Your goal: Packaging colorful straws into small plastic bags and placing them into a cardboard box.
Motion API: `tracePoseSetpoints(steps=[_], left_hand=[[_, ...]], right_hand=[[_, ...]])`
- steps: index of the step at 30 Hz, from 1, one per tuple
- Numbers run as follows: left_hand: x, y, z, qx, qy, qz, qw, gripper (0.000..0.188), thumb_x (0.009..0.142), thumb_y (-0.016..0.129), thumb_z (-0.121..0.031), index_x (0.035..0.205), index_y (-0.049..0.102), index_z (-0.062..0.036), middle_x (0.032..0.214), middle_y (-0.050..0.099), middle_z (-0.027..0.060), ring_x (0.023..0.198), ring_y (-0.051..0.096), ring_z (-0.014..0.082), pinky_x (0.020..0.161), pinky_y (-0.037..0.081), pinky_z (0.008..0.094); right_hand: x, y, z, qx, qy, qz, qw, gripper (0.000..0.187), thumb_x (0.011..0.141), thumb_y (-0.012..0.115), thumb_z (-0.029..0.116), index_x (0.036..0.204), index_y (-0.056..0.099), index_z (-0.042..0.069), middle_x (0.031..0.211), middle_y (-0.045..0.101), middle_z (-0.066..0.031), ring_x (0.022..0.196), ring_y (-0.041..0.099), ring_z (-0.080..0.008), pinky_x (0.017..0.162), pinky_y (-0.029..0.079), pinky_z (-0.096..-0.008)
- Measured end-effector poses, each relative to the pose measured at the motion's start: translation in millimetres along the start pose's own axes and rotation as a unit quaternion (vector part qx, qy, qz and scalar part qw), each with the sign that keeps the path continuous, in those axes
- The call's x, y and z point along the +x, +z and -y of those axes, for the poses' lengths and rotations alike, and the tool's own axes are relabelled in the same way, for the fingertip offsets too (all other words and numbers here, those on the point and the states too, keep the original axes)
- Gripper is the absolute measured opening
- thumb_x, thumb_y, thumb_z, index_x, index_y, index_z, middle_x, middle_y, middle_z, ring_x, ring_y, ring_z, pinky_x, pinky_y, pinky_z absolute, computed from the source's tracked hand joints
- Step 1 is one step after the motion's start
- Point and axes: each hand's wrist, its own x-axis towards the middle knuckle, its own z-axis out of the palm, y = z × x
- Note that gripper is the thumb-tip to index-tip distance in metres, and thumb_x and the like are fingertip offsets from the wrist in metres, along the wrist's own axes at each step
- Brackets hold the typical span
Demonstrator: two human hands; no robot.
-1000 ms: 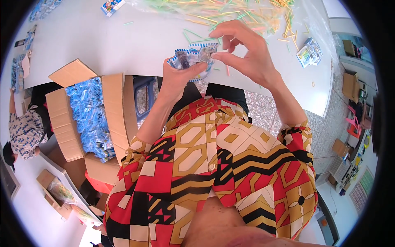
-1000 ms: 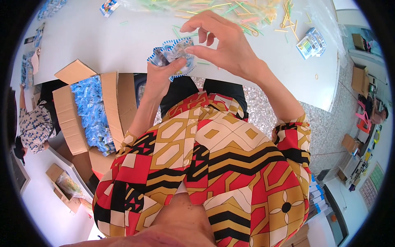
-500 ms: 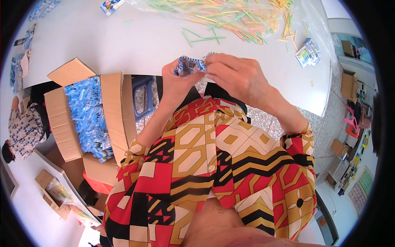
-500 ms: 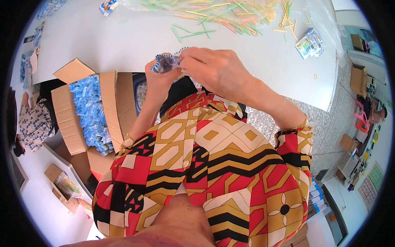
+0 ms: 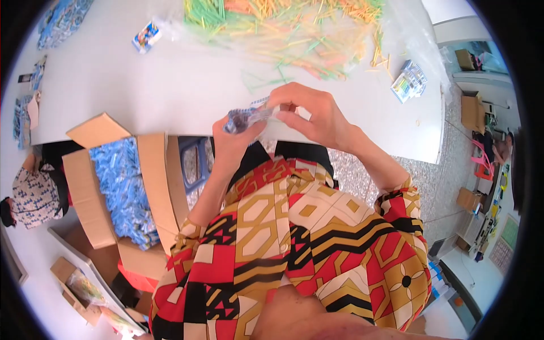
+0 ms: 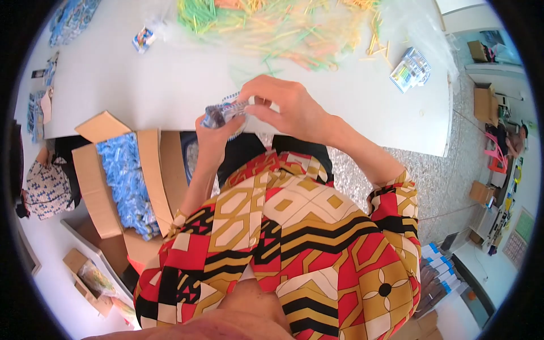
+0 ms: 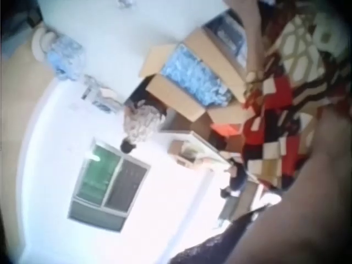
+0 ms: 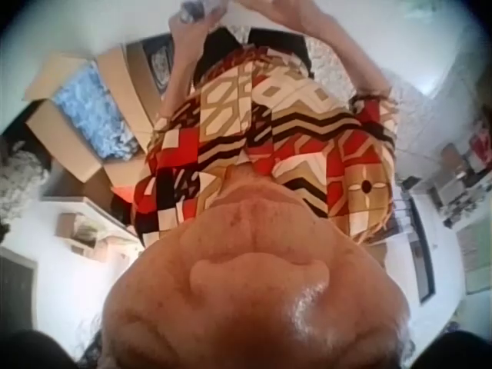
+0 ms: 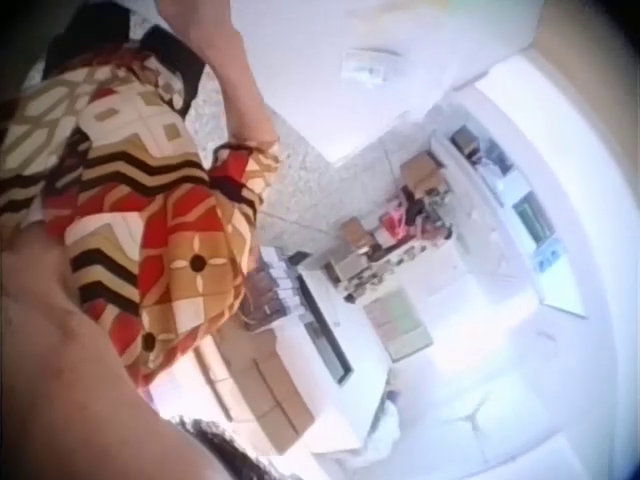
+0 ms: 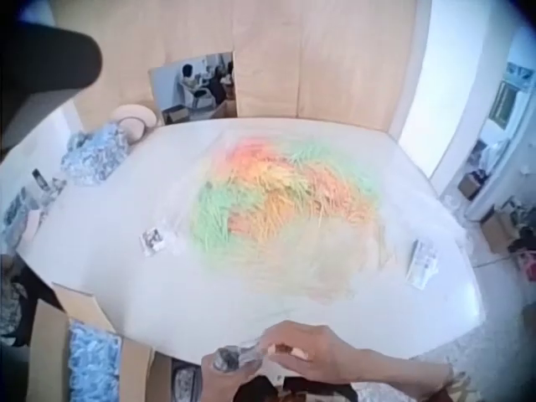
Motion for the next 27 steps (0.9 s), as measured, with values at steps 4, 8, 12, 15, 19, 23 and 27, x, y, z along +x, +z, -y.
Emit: tracePoseSetpoints(steps=[4, 8, 12, 15, 19, 23, 27], left_hand=[[3.0, 2.7, 2.8, -0.054, 0.025, -0.024, 0.998, 0.024, 0.072, 0.073, -0.002, 0.095, 0.065, 0.0034, 0.087, 0.065, 0.0027, 0.075, 0.058, 0.0080, 0.070, 0.046, 0.0219], [9.1, 6.8, -13.0, -0.106, 0.078, -0.032, 0.991, 0.028, 0.071, 0.072, 0.002, 0.098, 0.064, 0.0023, 0.090, 0.065, 0.0043, 0.078, 0.060, 0.0100, 0.073, 0.047, 0.0248], [16.0, 9.3, -22.7, -0.132, 0.100, -0.034, 0.986, 0.028, 0.072, 0.073, 0.001, 0.098, 0.064, 0.0021, 0.091, 0.065, 0.0045, 0.079, 0.061, 0.0102, 0.074, 0.048, 0.0252], [17.8, 13.4, -25.3, -0.143, 0.111, -0.029, 0.983, 0.028, 0.072, 0.073, 0.001, 0.099, 0.064, 0.0017, 0.091, 0.065, 0.0045, 0.079, 0.061, 0.0103, 0.075, 0.048, 0.0253], [16.9, 12.0, -27.0, -0.135, 0.116, -0.007, 0.984, 0.028, 0.072, 0.072, 0.001, 0.099, 0.064, 0.0010, 0.091, 0.066, 0.0049, 0.079, 0.061, 0.0105, 0.075, 0.048, 0.0258], [12.7, 7.9, -27.9, -0.149, 0.123, -0.016, 0.981, 0.028, 0.072, 0.072, 0.000, 0.099, 0.064, 0.0013, 0.091, 0.066, 0.0052, 0.079, 0.061, 0.0109, 0.075, 0.049, 0.0262], [8.2, 8.8, -31.8, -0.172, 0.120, -0.014, 0.978, 0.027, 0.072, 0.073, 0.000, 0.097, 0.064, 0.0018, 0.091, 0.066, 0.0057, 0.079, 0.062, 0.0112, 0.075, 0.049, 0.0262]], right_hand=[[9.4, -34.4, -47.1, -0.025, 0.097, -0.121, 0.988, 0.016, 0.083, 0.060, 0.005, 0.099, 0.061, 0.002, 0.089, 0.062, -0.0035, 0.068, 0.054, -0.0084, 0.063, 0.046, -0.0225], [28.4, -79.5, -107.1, -0.057, 0.138, -0.198, 0.969, 0.017, 0.083, 0.061, 0.011, 0.098, 0.061, 0.002, 0.084, 0.063, -0.0034, 0.064, 0.054, -0.0087, 0.062, 0.046, -0.0224], [59.9, -103.1, -135.9, -0.137, 0.104, -0.215, 0.961, 0.020, 0.083, 0.061, 0.015, 0.097, 0.062, 0.002, 0.080, 0.064, -0.0025, 0.061, 0.053, -0.0089, 0.059, 0.046, -0.0246], [88.4, -102.7, -138.7, -0.157, 0.056, -0.209, 0.963, 0.020, 0.083, 0.061, 0.016, 0.097, 0.062, 0.003, 0.080, 0.064, -0.0022, 0.060, 0.053, -0.0092, 0.058, 0.046, -0.0246], [129.6, -92.2, -129.6, -0.190, -0.019, -0.203, 0.960, 0.018, 0.082, 0.061, 0.016, 0.095, 0.062, 0.003, 0.079, 0.063, -0.0028, 0.059, 0.053, -0.0097, 0.057, 0.045, -0.0239], [164.9, -79.7, -112.3, -0.215, -0.101, -0.184, 0.954, 0.017, 0.083, 0.060, 0.017, 0.093, 0.061, 0.003, 0.075, 0.060, -0.0040, 0.058, 0.053, -0.0098, 0.055, 0.044, -0.0246], [199.2, -73.1, -101.4, -0.260, -0.143, -0.171, 0.939, 0.019, 0.083, 0.059, 0.019, 0.094, 0.060, 0.003, 0.074, 0.060, -0.0055, 0.059, 0.054, -0.0132, 0.057, 0.045, -0.0267]])
